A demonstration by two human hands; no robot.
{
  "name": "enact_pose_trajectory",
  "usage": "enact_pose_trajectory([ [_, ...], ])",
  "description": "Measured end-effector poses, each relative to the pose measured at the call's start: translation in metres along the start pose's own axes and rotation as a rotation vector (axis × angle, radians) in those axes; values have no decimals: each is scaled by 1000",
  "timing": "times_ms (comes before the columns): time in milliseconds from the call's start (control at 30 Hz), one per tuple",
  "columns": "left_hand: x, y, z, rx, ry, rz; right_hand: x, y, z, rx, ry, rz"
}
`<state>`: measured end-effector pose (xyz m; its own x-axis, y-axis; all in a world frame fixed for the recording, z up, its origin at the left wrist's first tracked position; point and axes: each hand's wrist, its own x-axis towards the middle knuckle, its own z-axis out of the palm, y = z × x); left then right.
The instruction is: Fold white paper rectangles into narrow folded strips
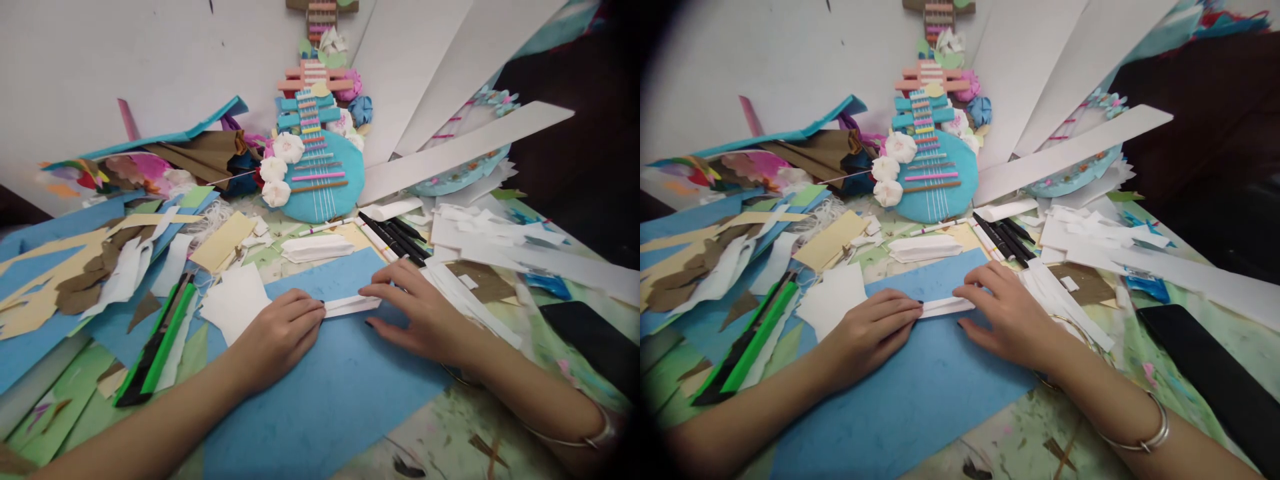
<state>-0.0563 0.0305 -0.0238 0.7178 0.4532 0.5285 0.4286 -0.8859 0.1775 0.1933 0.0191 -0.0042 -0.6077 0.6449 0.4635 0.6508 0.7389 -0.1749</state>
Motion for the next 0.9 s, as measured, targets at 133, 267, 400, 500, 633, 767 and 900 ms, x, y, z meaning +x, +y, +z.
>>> enact_pose_trajectory([
  [133,1,-1,1,-85,15,-34,1,-3,7,-30,-48,-72],
  [267,1,-4,1,-164,72,-109,1,2,14,52,-10,-46],
  [400,1,-7,-2,-283,66,-276,-1,8,12,220,3,63],
  [500,5,-9,-7,-317,9,-374,-1,10,9,308,-23,194],
  [633,9,-10,-9,-226,-50,-417,-1,10,9,327,-44,301],
  [767,10,-9,-7,-192,-106,-462,0,10,11,286,-43,357],
  [900,11,-7,-6,-185,-162,-543,0,10,12,236,-37,386],
])
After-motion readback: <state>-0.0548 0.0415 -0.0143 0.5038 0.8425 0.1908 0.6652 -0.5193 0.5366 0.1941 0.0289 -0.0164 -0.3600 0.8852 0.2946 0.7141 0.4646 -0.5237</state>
